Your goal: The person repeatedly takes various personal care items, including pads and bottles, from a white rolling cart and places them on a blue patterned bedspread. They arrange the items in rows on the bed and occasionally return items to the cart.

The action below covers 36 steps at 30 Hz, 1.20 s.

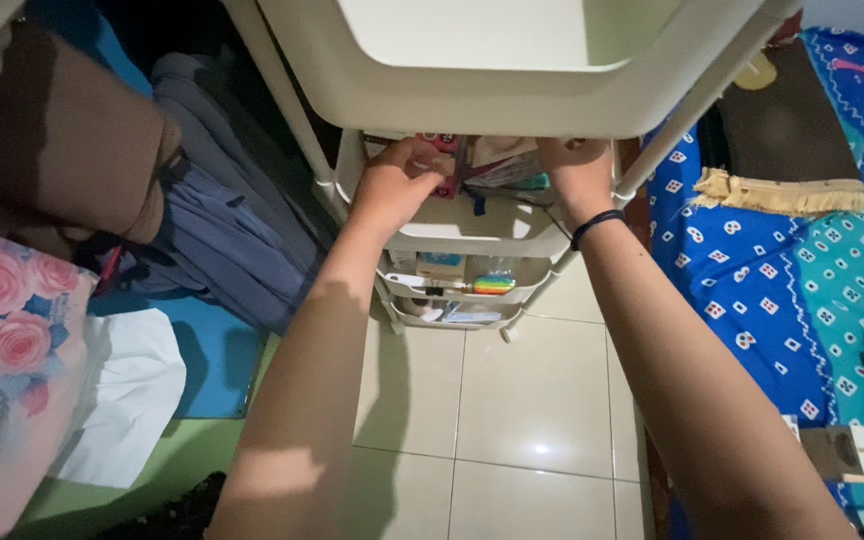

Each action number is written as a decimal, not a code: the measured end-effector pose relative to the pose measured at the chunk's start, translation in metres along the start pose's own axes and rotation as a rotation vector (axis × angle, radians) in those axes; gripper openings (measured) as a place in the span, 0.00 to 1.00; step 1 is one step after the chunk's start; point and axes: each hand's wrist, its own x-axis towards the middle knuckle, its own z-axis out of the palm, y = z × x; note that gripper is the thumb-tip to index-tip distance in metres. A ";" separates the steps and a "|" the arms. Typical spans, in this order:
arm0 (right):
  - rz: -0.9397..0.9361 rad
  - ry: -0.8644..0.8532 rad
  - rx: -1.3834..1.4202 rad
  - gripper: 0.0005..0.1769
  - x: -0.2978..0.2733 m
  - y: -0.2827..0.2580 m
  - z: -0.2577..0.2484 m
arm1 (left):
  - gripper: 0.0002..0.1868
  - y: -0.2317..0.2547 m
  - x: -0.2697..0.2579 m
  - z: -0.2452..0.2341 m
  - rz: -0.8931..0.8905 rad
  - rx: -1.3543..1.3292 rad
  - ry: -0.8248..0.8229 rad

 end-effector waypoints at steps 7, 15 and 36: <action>-0.182 0.016 0.295 0.35 -0.044 -0.010 -0.006 | 0.20 0.016 -0.020 -0.003 0.180 -0.030 0.154; -0.187 0.034 0.306 0.26 -0.113 -0.029 -0.038 | 0.29 0.035 -0.069 0.002 0.055 -0.296 0.154; 0.299 -0.214 0.396 0.37 -0.298 -0.012 -0.107 | 0.51 0.048 -0.236 0.057 -0.622 -0.463 -0.254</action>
